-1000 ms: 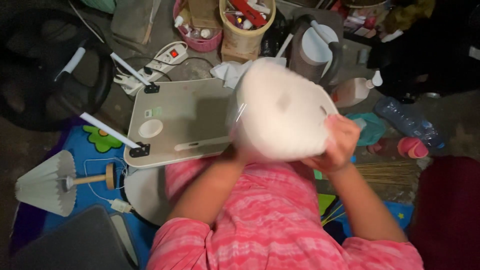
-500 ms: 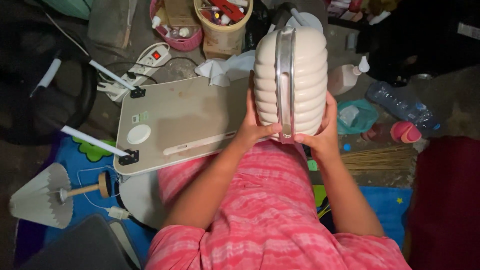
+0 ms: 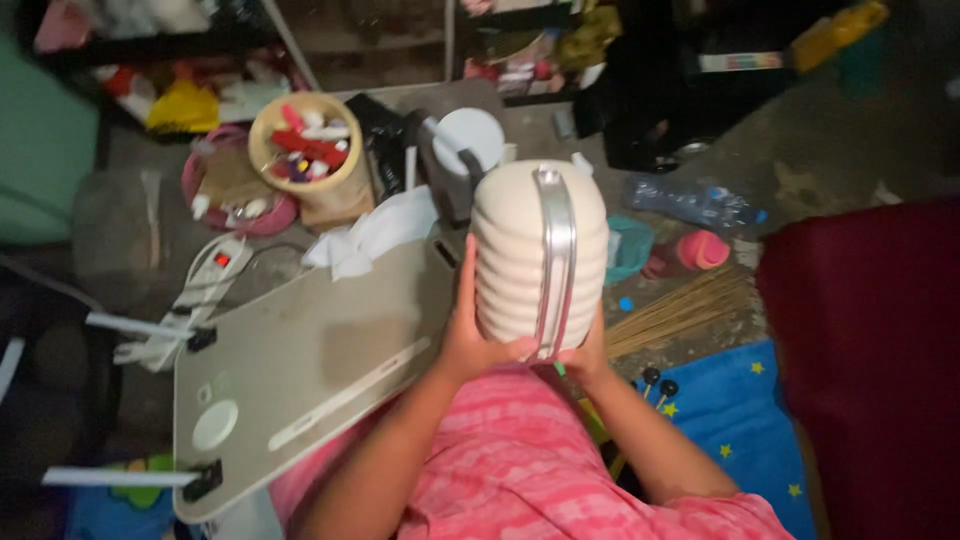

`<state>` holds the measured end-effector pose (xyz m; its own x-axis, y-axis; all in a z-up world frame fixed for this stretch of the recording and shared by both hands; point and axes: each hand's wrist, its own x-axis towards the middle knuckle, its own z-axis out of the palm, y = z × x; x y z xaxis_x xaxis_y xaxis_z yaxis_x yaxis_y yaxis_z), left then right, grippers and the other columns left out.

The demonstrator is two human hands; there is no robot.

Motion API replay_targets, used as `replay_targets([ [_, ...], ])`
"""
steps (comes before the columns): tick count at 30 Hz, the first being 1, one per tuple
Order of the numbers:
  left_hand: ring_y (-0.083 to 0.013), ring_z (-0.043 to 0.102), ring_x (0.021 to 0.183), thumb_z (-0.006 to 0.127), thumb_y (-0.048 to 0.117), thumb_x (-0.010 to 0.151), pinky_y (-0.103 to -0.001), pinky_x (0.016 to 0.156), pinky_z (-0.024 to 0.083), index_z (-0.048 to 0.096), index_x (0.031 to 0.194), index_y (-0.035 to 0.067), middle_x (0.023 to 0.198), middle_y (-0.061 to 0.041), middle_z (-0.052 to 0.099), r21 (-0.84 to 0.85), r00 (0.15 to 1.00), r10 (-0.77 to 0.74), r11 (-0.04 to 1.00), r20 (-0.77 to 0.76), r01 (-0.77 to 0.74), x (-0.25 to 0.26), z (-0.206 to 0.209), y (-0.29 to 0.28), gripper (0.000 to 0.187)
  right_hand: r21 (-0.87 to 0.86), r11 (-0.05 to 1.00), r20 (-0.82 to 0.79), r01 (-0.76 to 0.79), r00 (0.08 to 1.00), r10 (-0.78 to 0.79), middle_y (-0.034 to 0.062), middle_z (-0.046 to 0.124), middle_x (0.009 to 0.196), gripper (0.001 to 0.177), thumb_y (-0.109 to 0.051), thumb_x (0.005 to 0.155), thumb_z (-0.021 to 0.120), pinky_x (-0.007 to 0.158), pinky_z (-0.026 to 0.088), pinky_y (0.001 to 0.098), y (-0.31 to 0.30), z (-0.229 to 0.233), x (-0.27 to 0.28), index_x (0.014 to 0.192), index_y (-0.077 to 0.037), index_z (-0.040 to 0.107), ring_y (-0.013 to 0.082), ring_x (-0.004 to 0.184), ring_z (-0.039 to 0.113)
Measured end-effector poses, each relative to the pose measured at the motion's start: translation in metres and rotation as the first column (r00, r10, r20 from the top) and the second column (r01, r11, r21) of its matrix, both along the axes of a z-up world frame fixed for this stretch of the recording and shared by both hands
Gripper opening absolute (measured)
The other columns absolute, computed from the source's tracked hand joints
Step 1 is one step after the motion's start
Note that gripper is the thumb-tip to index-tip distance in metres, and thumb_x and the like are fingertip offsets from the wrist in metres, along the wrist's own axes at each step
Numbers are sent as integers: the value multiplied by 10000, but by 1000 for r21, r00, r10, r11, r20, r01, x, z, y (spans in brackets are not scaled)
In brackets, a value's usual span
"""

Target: The person is seen cleaning a folding desk and then putting items back in a basket.

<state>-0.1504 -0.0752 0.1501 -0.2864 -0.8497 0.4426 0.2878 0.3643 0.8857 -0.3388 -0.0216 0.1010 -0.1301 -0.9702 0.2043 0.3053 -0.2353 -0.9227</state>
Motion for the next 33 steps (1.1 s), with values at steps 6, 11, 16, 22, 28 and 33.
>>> replay_targets([
  [6, -394, 335, 1581, 808, 337, 889, -477, 1265, 320, 156, 1695, 156, 1708, -183, 285, -60, 885, -99, 988, 455, 141, -71, 79, -68, 1052, 87, 969, 341, 232, 907, -247, 99, 582, 1401, 877, -460, 890, 818, 1085, 516, 359, -58, 33, -127, 1538, -38, 406, 210, 1225, 607],
  [11, -470, 333, 1486, 770, 368, 884, -564, 1180, 295, 363, 1592, 230, 1674, -225, 265, -331, 779, 87, 930, 620, 160, -143, 133, -105, 828, 76, 943, 464, 324, 826, -321, 102, 633, 1351, 661, -492, 1006, 670, 997, 565, 425, -137, 147, -247, 1493, -89, 474, 246, 1162, 643],
  [16, -454, 364, 1471, 735, 370, 897, -571, 1187, 321, 469, 1513, 214, 1647, -221, 311, -488, 782, 183, 856, 596, 172, -187, 156, -133, 688, 51, 915, 398, 401, 832, -387, 159, 604, 1461, 798, -597, 913, 646, 1041, 610, 535, -189, 200, -315, 1509, -103, 452, 337, 1334, 648],
  [22, -420, 396, 1447, 717, 325, 895, -589, 1144, 300, 501, 1467, 161, 1588, -194, 397, -335, 742, 182, 940, 645, 61, -193, 122, -158, 633, 115, 836, 461, 536, 717, -523, 147, 609, 1447, 814, -610, 877, 673, 1005, 615, 524, -176, 125, -320, 1489, -116, 460, 346, 1311, 656],
  [28, -449, 371, 1452, 731, 298, 887, -596, 1163, 273, 513, 1451, 123, 1551, -207, 411, -409, 643, 331, 912, 691, -31, -198, 54, -149, 630, 253, 673, 446, 695, 534, -718, 160, 601, 1319, 793, -490, 876, 771, 853, 626, 574, -177, 25, -304, 1468, -133, 382, 375, 1132, 694],
  [33, -437, 381, 1434, 738, 283, 857, -596, 1168, 275, 528, 1432, 127, 1543, -200, 423, -357, 624, 284, 934, 728, -9, -202, 30, -129, 631, 540, 512, 317, 668, 402, -859, 219, 355, 1498, 1099, -509, 794, 779, 872, 637, 581, -247, 29, -285, 1580, -323, 34, 423, 1276, 535],
])
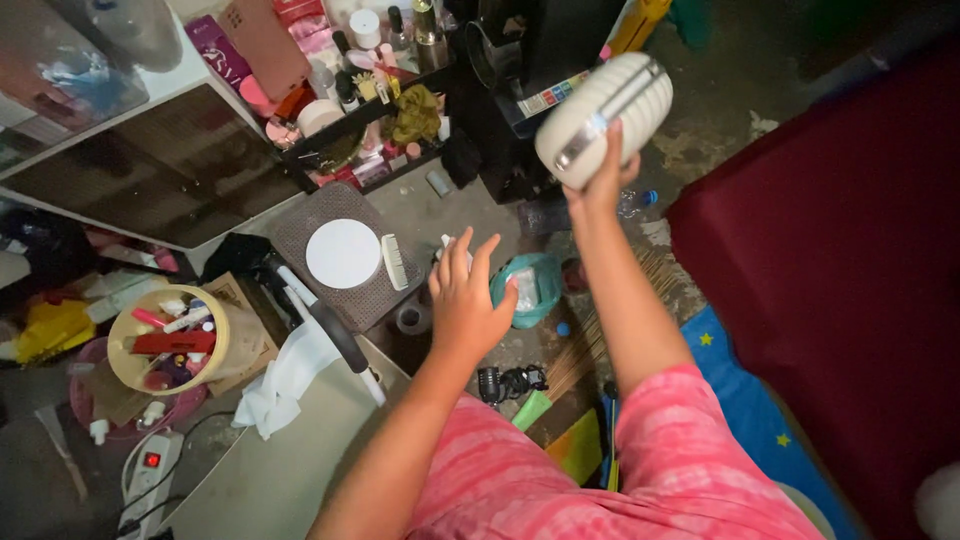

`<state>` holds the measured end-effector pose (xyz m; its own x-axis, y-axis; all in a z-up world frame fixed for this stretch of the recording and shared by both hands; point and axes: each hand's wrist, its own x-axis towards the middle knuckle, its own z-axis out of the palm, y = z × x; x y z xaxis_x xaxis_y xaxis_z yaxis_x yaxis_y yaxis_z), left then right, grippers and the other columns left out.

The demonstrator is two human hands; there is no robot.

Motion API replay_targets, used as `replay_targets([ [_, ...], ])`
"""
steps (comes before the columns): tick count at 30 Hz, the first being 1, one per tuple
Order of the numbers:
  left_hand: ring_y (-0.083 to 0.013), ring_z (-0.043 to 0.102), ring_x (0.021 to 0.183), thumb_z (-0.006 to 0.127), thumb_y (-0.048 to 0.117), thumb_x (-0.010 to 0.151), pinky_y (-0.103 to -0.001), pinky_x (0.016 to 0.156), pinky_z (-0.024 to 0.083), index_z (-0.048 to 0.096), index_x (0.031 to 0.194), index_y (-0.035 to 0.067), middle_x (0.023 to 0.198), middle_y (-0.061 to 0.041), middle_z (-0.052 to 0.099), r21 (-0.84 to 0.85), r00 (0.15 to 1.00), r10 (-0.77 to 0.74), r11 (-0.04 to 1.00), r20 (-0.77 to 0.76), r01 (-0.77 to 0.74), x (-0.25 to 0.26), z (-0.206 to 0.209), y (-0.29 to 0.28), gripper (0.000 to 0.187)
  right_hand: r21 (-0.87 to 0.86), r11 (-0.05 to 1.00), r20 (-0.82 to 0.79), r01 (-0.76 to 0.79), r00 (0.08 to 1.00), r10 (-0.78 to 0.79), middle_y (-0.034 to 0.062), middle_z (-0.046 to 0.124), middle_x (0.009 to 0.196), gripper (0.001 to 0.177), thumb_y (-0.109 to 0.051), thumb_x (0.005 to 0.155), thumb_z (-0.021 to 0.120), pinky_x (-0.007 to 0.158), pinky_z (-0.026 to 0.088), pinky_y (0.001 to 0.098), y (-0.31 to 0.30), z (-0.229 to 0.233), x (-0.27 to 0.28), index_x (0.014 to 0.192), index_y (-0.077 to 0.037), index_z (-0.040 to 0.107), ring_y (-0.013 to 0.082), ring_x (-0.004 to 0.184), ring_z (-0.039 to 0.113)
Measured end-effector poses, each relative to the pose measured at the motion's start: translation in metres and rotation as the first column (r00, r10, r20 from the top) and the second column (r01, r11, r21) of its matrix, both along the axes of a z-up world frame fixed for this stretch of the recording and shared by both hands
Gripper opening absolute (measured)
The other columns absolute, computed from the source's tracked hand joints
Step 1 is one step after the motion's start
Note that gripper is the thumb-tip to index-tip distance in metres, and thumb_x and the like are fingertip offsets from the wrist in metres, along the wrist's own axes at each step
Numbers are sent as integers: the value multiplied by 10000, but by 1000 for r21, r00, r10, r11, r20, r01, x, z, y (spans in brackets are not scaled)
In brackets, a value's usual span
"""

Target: The person is seen cleaning a folding desk and then putting items back in a basket.

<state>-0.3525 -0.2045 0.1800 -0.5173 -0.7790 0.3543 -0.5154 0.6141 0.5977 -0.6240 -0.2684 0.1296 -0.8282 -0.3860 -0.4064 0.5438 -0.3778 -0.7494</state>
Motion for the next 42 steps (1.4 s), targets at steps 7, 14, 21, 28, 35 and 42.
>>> replay_targets([
  [7, -442, 378, 1424, 736, 271, 876, -593, 1149, 287, 518, 1430, 104, 1538, -212, 416, 35, 999, -26, 999, 26, 25, 14, 10, -6, 618, 154, 985, 91, -76, 994, 62, 85, 56, 1635, 1276, -511, 663, 863, 997, 385, 822, -47, -3, 9, 1539, -416, -61, 452, 1435, 239],
  [14, -431, 395, 1420, 722, 253, 894, -575, 1138, 307, 544, 1413, 136, 1532, -192, 429, 127, 1000, -20, 992, -11, 21, 10, 1, -7, 560, -174, 938, 35, -299, 950, 309, 122, 246, 1636, 1156, -733, 682, 753, 1063, 346, 703, -18, -74, -40, 1565, -294, 150, 452, 1452, 374],
  [21, -431, 396, 1415, 708, 250, 906, -580, 1135, 304, 563, 1393, 132, 1525, -195, 430, 142, 999, -32, 989, 23, 28, 17, -10, 0, 522, -250, 875, 4, -414, 904, 428, 90, 563, 1445, 946, -709, 716, 693, 985, 389, 569, -12, -46, -44, 1475, -208, 435, 354, 1321, 528],
  [28, -391, 398, 1420, 704, 249, 899, -590, 1119, 304, 605, 1365, 151, 1502, -140, 476, 85, 994, 21, 996, 111, -30, 52, -47, 21, 487, -301, 842, -260, -449, 888, 381, 130, 521, 1499, 822, -411, 889, 799, 1183, 479, 521, 81, -93, 19, 1537, -138, 373, 326, 1395, 533],
  [35, -367, 430, 1425, 687, 207, 907, -570, 1150, 327, 636, 1305, 148, 1476, -120, 514, 87, 995, 35, 995, 91, -43, 70, -60, 50, 406, 499, 631, -418, -594, 473, 776, 155, 518, 1495, 1121, -172, 632, 949, 1121, 479, 420, 76, -144, 26, 1572, -134, 339, 302, 1354, 543],
  [42, -362, 458, 1391, 702, 174, 883, -558, 1118, 343, 679, 1250, 132, 1437, -125, 546, 103, 999, 7, 995, 43, -12, 95, -56, 74, 370, 740, 352, -214, -574, 296, 931, 172, 590, 1390, 1033, -376, 653, 951, 1050, 487, 399, 31, -256, 15, 1508, -82, 451, 286, 1270, 580],
])
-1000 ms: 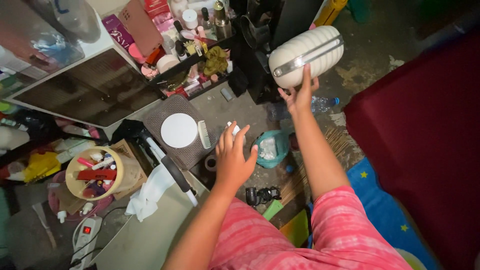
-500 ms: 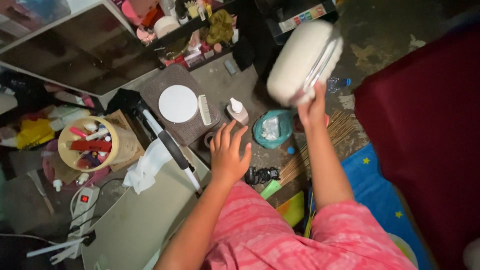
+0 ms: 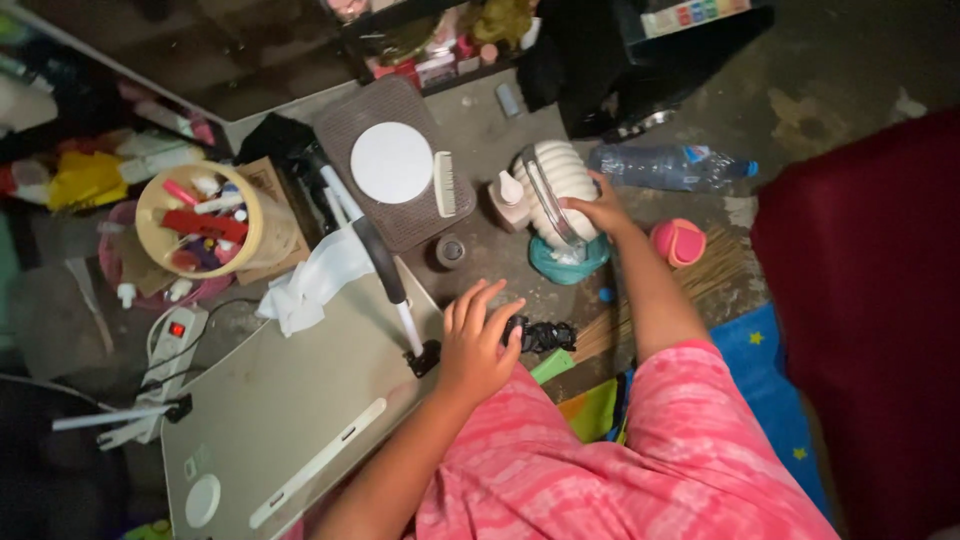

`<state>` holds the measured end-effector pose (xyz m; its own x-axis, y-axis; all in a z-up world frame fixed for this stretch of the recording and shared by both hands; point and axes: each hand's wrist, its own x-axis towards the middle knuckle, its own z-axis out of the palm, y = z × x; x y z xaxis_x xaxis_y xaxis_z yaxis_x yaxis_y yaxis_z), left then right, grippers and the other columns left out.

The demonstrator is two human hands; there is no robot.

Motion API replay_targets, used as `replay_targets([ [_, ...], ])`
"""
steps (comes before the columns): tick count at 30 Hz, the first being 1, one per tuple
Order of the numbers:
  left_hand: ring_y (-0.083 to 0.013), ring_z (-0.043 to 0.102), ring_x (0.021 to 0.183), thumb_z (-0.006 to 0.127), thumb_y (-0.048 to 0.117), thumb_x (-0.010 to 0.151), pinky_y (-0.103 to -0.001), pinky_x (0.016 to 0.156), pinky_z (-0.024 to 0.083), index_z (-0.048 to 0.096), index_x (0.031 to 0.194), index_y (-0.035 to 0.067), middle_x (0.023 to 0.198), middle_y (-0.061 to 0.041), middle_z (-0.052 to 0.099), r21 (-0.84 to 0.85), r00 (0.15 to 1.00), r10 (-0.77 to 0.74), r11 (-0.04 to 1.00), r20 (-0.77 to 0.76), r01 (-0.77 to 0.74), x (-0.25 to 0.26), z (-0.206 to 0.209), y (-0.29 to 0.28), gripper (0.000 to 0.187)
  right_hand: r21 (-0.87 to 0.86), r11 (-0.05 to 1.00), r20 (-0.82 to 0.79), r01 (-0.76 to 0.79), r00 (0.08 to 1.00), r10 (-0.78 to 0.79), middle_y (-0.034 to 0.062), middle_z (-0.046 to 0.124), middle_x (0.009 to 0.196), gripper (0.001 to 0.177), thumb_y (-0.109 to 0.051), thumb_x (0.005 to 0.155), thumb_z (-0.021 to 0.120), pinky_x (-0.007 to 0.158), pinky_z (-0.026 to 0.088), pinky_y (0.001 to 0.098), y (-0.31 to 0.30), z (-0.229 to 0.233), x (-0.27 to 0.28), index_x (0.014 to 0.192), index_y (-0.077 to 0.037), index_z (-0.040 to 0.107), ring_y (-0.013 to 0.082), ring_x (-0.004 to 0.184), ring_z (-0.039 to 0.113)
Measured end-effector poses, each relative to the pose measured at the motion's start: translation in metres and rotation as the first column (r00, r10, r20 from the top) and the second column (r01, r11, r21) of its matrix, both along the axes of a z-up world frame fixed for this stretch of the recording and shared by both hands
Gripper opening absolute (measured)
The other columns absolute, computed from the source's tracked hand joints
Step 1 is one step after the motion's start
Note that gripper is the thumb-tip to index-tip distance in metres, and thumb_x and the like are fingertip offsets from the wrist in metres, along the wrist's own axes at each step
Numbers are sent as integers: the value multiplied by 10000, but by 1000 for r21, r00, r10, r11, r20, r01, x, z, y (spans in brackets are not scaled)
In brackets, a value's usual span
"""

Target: The person is seen cleaning a folding desk and then putting items back in a basket.

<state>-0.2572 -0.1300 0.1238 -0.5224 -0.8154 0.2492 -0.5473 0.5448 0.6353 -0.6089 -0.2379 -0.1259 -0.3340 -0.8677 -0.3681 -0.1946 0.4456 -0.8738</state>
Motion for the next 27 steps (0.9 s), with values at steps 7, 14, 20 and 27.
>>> replay_targets([
  [7, -359, 494, 1376, 698, 149, 891, -529, 1100, 379, 702, 1193, 127, 1400, -115, 583, 27, 996, 45, 999, -79, -43, 31, -2, 1, 303, -9, 992, -375, -123, 921, 111, 263, 584, 1417, 600, -463, 1031, 729, 1079, 418, 423, 19, -56, -15, 1357, 34, 651, 364, 1310, 545],
  [14, -314, 615, 1147, 697, 94, 849, -486, 967, 453, 722, 1075, 126, 1192, -75, 661, -80, 964, 167, 979, -206, -186, 101, -25, 7, 229, -743, 666, -239, 66, 904, -356, 96, 466, 1060, 99, -60, 1021, 626, 834, 431, 334, 87, 165, 198, 1095, -5, 591, 250, 916, 474],
  [20, -306, 618, 1080, 700, 64, 834, -475, 890, 437, 720, 1010, 129, 1137, -68, 670, -59, 798, 586, 800, -142, -597, 209, -38, 33, 188, -604, 584, -272, -543, 829, 489, 180, 594, 1219, 358, -124, 906, 754, 1033, 464, 413, 102, 240, 409, 1206, -23, 587, 325, 1172, 581],
  [27, -320, 595, 1122, 685, 36, 877, -444, 1002, 450, 708, 1080, 113, 1180, -85, 651, 2, 577, 800, 585, -165, -811, 313, -54, 99, 218, 234, 927, -381, -294, 849, 365, 405, 15, 1599, 1497, -654, 655, 922, 1238, 81, 573, -36, 84, 561, 1542, 118, -4, 547, 1526, -6],
])
